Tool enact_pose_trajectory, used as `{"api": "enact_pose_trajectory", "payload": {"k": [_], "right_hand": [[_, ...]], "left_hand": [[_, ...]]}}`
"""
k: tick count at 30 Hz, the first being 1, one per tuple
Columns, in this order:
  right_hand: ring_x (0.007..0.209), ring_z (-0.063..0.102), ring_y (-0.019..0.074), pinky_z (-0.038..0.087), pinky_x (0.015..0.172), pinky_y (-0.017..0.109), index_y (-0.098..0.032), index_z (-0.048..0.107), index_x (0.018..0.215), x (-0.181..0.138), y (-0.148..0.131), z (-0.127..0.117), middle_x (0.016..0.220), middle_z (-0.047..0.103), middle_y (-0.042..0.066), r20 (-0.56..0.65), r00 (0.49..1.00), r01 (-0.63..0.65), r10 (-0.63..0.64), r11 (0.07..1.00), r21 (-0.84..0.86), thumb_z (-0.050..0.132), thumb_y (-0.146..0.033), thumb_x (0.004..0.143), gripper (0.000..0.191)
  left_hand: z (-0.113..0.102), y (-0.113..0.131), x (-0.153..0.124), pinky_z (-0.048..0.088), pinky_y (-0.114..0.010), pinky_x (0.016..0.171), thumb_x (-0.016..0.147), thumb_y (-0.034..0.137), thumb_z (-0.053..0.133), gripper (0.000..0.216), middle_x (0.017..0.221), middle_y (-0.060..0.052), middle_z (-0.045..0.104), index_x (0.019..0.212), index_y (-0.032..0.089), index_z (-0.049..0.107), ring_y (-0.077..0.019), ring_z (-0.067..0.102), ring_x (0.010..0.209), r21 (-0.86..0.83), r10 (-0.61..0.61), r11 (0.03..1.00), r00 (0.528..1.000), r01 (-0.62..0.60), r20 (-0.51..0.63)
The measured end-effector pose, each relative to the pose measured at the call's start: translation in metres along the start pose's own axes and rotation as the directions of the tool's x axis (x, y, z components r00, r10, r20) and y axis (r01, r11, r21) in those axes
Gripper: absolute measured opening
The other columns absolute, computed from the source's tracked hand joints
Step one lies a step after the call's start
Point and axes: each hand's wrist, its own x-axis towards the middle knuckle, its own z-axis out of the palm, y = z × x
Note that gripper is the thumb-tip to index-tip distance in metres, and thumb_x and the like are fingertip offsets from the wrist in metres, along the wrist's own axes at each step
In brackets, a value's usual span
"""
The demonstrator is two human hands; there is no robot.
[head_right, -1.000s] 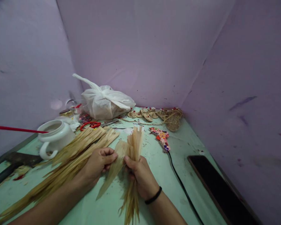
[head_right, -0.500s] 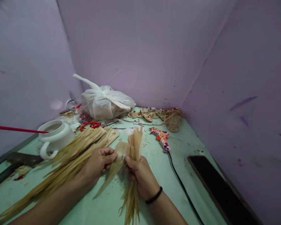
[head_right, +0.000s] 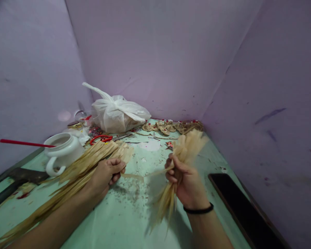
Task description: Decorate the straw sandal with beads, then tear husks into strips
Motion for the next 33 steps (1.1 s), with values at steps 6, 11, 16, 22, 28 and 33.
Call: {"api": "enact_pose_trajectory", "payload": {"k": [6, 11, 16, 22, 28, 33], "right_hand": [[0.043, 0.025, 0.0071, 0.021, 0.033, 0.020, -0.020, 0.055, 0.056, -0.006, -0.017, -0.009, 0.052, 0.035, -0.004, 0.132, 0.991, 0.005, -0.020, 0.994, 0.107, 0.068, -0.021, 0.056, 0.013], [0.060, 0.055, 0.0138, 0.049, 0.054, 0.026, -0.016, 0.064, 0.071, -0.005, 0.019, 0.011, 0.068, 0.061, 0.003, 0.080, 0.980, -0.175, 0.180, 0.982, -0.069, 0.073, -0.024, 0.057, 0.017], [0.047, 0.052, 0.0092, 0.049, 0.051, 0.024, -0.013, 0.062, 0.067, -0.004, 0.056, 0.021, 0.054, 0.056, -0.003, 0.101, 0.947, -0.296, 0.304, 0.951, -0.090, 0.076, -0.023, 0.055, 0.021], [0.049, 0.054, 0.0102, 0.049, 0.052, 0.025, -0.012, 0.062, 0.072, -0.005, 0.066, 0.019, 0.056, 0.056, -0.001, 0.116, 0.947, -0.294, 0.298, 0.954, -0.057, 0.075, -0.035, 0.057, 0.030], [0.045, 0.046, 0.0076, 0.045, 0.042, 0.020, -0.012, 0.059, 0.066, -0.009, 0.072, 0.024, 0.049, 0.049, -0.005, 0.104, 0.963, -0.228, 0.249, 0.956, -0.183, 0.080, -0.033, 0.050, 0.034], [0.042, 0.042, 0.0069, 0.041, 0.038, 0.019, -0.012, 0.058, 0.063, -0.009, 0.071, 0.025, 0.046, 0.047, -0.005, 0.049, 0.975, -0.203, 0.218, 0.956, -0.214, 0.081, -0.032, 0.047, 0.034]], "left_hand": [[0.002, -0.001, 0.000, 0.016, -0.017, 0.034, 0.053, 0.033, 0.062, 0.024, 0.036, 0.009, 0.037, 0.048, 0.015, 0.048, -0.0019, 0.025, 0.031, 0.028, 0.021, 0.999, 1.000, -0.021, 0.003], [0.007, -0.003, -0.007, 0.018, -0.017, 0.032, 0.056, 0.035, 0.060, 0.023, 0.041, 0.002, 0.052, 0.052, 0.014, 0.052, -0.0031, 0.029, 0.030, 0.080, -0.008, 0.997, 0.998, 0.002, 0.065], [0.012, -0.006, -0.012, 0.021, -0.017, 0.030, 0.055, 0.034, 0.060, 0.020, 0.042, 0.003, 0.052, 0.055, 0.014, 0.055, -0.0046, 0.034, 0.030, 0.105, -0.017, 0.994, 0.994, 0.006, 0.106], [0.014, -0.006, -0.013, 0.025, -0.019, 0.034, 0.054, 0.028, 0.060, 0.016, 0.036, 0.006, 0.043, 0.048, 0.015, 0.052, -0.0060, 0.035, 0.031, 0.153, 0.040, 0.987, 0.993, -0.057, 0.112], [0.014, -0.014, -0.019, 0.028, -0.021, 0.043, 0.063, 0.025, 0.056, 0.018, 0.046, 0.001, 0.049, 0.050, 0.013, 0.058, -0.0093, 0.040, 0.045, 0.311, 0.171, 0.922, 0.964, -0.230, 0.205], [0.012, -0.018, -0.019, 0.025, -0.021, 0.042, 0.066, 0.024, 0.050, 0.020, 0.045, 0.002, 0.048, 0.050, 0.014, 0.057, -0.0092, 0.037, 0.043, 0.354, 0.151, 0.905, 0.955, -0.238, 0.256]]}}
